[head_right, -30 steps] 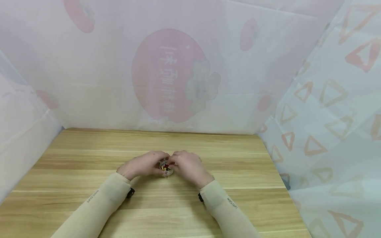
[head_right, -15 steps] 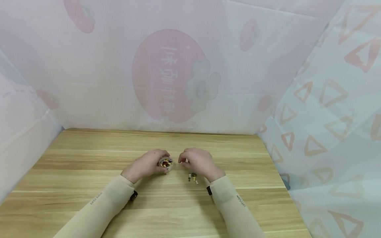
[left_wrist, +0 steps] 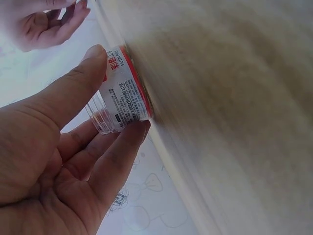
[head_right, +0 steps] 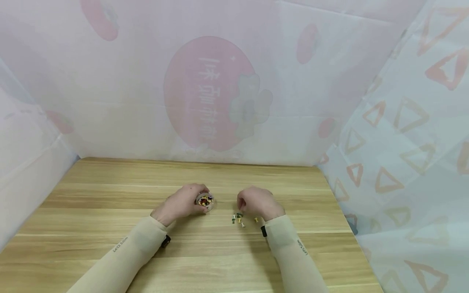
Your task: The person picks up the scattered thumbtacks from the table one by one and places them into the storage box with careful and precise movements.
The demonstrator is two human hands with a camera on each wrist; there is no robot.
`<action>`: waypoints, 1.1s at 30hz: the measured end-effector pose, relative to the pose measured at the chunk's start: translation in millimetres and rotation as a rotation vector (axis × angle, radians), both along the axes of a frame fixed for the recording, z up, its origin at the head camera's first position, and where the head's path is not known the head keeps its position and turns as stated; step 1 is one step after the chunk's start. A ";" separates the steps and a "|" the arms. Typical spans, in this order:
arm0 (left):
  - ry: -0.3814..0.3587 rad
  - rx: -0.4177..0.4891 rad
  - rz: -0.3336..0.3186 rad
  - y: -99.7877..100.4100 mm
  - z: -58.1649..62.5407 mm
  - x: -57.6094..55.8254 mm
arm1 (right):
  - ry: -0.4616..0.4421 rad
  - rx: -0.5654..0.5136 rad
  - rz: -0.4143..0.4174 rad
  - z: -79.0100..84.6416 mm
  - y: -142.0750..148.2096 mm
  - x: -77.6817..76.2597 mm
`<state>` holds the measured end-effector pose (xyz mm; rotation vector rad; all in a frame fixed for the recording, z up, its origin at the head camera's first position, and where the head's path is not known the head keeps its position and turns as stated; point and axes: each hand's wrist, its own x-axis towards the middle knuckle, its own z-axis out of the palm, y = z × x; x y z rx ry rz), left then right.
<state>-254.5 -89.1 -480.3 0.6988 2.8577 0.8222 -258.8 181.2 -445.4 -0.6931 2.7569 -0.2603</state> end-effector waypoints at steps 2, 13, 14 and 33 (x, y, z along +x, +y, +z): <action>-0.002 0.002 0.001 0.1 0.5 0.1 | -0.033 0.011 -0.027 -1.2 1.0 0.9; 0.009 -0.001 -0.009 0.0 -1.8 -1.6 | -0.037 0.034 -0.030 -8.1 -1.8 3.0; 0.009 -0.001 -0.009 0.0 -1.8 -1.8 | -0.033 0.035 -0.025 -7.7 -2.1 3.1; 0.021 -0.004 -0.011 -0.1 -2.8 -1.9 | 0.264 -0.040 0.093 -9.3 -19.5 -2.8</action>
